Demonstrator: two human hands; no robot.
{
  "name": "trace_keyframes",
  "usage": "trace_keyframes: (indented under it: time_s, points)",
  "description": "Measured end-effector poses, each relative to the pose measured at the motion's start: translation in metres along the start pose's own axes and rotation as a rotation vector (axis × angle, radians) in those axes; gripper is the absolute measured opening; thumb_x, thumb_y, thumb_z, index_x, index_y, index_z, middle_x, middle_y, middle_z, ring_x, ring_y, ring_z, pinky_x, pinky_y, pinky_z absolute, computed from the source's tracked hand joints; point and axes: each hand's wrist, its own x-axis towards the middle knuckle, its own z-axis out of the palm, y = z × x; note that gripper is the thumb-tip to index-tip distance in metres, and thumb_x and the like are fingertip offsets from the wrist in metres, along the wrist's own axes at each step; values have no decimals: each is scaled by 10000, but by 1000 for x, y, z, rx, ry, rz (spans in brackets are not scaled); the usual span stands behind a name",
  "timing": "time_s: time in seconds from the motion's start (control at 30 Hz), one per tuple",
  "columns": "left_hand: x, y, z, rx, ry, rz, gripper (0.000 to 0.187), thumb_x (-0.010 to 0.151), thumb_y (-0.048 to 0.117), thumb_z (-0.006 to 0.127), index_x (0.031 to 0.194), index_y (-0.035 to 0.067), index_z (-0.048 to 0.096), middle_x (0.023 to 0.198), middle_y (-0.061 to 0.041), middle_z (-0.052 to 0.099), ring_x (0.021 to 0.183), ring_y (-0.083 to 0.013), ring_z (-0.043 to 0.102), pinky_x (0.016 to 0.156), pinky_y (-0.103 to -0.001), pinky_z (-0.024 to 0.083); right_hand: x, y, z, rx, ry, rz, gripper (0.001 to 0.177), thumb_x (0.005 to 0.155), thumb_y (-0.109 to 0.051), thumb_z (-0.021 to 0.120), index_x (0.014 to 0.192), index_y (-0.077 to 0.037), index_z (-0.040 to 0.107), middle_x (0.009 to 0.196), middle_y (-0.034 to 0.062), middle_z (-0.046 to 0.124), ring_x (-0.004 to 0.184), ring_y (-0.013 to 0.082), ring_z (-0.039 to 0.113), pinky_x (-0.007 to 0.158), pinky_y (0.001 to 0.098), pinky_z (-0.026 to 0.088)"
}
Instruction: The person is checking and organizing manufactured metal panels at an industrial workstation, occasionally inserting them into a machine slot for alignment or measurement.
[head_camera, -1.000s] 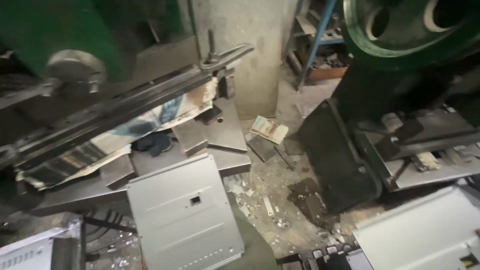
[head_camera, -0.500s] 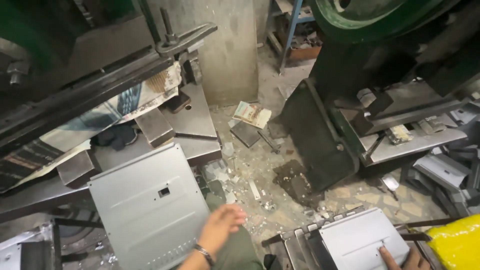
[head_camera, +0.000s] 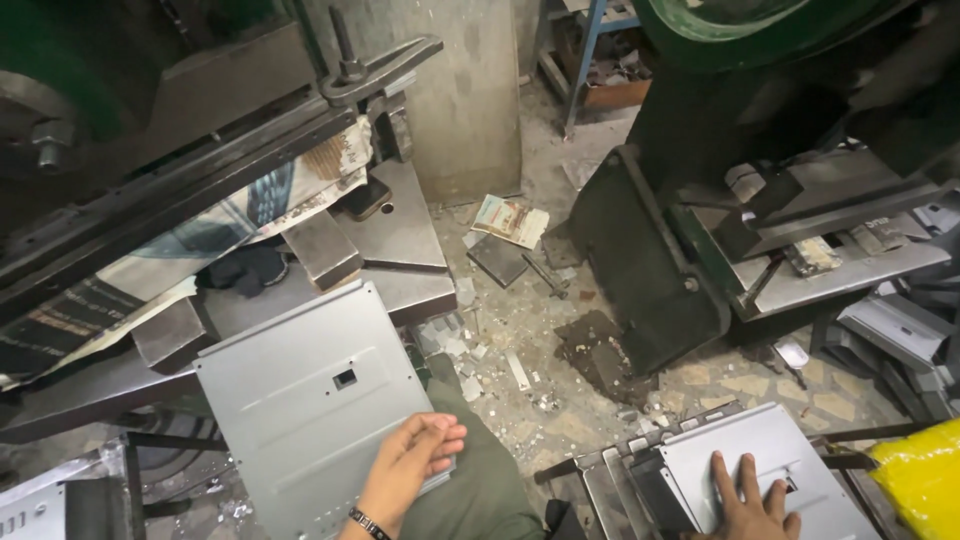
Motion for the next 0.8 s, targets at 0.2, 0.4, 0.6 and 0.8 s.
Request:
trace_keyframes:
  time_s: [0.2, 0.4, 0.6, 0.8]
  points:
    - [-8, 7, -23, 20, 37, 21, 339, 999, 305, 534, 1167, 57, 692, 1164, -86, 785, 1036, -156, 729, 879, -288, 556, 22, 17, 12, -16, 41, -51, 1345, 601, -775, 934, 1581, -539, 44, 1740, -12, -3, 1566, 457, 70, 1206, 625, 219]
    - [-10, 21, -42, 48, 76, 56, 334, 1000, 305, 544, 1146, 38, 683, 1165, -87, 778, 1056, -165, 727, 893, -302, 546, 17, 16, 3, 2, 84, -42, 1346, 569, -739, 948, 1579, -557, 77, 1742, -38, 40, 1571, 447, 98, 1219, 601, 245]
    - [-7, 30, -45, 25, 96, 98, 335, 993, 294, 555, 1156, 33, 689, 1160, -99, 776, 1061, -167, 724, 897, -306, 549, 8, 18, -2, -7, 119, -15, 1321, 555, -768, 921, 1579, -563, 112, 1738, -44, 71, 1571, 425, 122, 1235, 571, 243]
    - [-14, 26, -58, -3, 134, 87, 345, 992, 282, 555, 1176, 22, 688, 1165, -109, 779, 1064, -172, 725, 910, -311, 551, 24, 33, 17, -44, 101, -58, 1313, 522, -889, 887, 1562, -571, 151, 1729, -30, 68, 1566, 433, 103, 1228, 597, 194]
